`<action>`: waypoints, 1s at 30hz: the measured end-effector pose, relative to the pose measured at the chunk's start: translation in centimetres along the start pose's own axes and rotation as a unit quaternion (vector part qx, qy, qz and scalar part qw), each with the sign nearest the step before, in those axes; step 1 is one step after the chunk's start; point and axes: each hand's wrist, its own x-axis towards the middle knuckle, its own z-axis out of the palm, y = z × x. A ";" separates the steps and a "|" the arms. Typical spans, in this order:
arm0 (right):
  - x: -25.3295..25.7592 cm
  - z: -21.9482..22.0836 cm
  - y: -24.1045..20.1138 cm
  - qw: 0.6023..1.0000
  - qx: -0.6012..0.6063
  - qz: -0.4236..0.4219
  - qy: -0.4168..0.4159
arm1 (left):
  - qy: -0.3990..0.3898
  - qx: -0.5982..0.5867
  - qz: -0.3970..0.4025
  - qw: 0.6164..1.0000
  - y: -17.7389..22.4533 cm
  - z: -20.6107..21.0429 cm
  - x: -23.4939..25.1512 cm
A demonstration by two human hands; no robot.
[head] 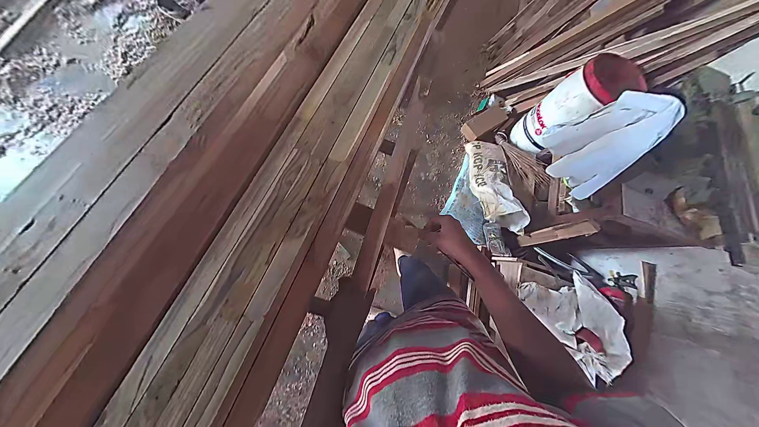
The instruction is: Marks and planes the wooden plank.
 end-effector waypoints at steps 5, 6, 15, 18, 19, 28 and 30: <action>6.3 -6.8 2.2 0.988 0.143 -0.052 0.036 | -0.226 -0.391 -0.024 0.892 -3.1 -2.7 1.0; 7.8 -8.2 2.5 0.986 0.152 -0.060 0.037 | -0.266 -0.393 -0.083 0.876 -2.5 -3.5 1.1; 19.2 -18.6 1.4 0.979 0.102 -0.155 0.086 | -0.191 -0.173 -0.145 0.955 11.2 -10.9 1.8; 20.7 -19.7 0.9 0.974 0.126 -0.164 0.093 | -0.140 -0.089 -0.167 0.972 12.7 -10.0 0.8; 20.7 -19.9 0.9 0.972 0.143 -0.159 0.096 | -0.085 -0.064 -0.178 0.978 12.0 -7.6 0.4; 19.8 -20.2 2.4 0.955 0.250 -0.108 0.114 | 0.183 0.014 -0.073 0.980 6.9 4.0 0.5; 21.2 -21.4 2.3 0.956 0.247 -0.112 0.114 | 0.252 -0.079 0.023 0.964 8.6 2.7 -0.1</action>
